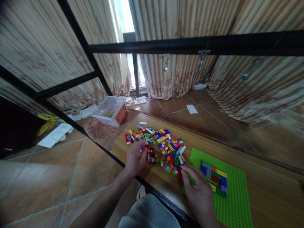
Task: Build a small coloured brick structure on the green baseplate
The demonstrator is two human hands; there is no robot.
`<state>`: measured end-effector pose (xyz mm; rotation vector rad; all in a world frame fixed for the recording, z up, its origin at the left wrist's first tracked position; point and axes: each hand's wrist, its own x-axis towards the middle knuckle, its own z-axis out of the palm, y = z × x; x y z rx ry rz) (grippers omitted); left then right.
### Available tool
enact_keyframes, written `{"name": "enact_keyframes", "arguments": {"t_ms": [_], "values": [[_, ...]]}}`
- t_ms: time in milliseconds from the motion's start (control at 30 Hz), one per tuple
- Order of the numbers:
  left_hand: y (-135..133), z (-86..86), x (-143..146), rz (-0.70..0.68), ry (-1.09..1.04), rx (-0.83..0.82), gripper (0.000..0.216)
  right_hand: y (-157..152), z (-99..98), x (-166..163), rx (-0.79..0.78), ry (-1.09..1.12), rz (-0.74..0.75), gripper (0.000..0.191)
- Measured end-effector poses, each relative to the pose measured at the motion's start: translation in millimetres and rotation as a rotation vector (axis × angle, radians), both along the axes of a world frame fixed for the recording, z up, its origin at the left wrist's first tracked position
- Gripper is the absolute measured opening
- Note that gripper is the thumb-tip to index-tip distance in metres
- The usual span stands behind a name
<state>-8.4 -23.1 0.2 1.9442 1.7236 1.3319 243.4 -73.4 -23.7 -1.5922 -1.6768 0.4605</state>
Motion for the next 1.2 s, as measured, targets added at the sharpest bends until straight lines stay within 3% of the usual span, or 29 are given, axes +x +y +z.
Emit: {"name": "enact_keyframes", "arguments": {"t_ms": [67, 133, 300, 767, 933, 1200], "values": [[26.0, 0.5, -26.4, 0.143, 0.049, -0.052, 0.026, -15.9, -8.5, 13.6, -0.051, 0.015, -0.035, 0.035], [48.7, 0.8, -48.1, 0.193, 0.152, -0.146, 0.029, -28.2, -16.0, 24.9, -0.095, 0.007, -0.067, 0.039], [77.5, 0.4, -66.1, 0.087, 0.400, -0.332, 0.041, -43.0, -23.3, 37.2, -0.205, 0.015, -0.187, 0.047], [93.5, -0.3, -70.8, -0.087, 0.423, -0.382, 0.031, -48.3, -16.3, 38.5, -0.326, 0.096, -0.219, 0.052], [90.1, -0.3, -64.1, -0.108, 0.427, -0.369, 0.037, -50.0, -17.5, 39.0, -0.373, 0.086, -0.220, 0.050], [80.5, 12.6, -52.4, -0.123, 0.519, -0.356, 0.016, -51.9, -12.5, 32.7, -0.327, 0.125, -0.183, 0.045]]}}
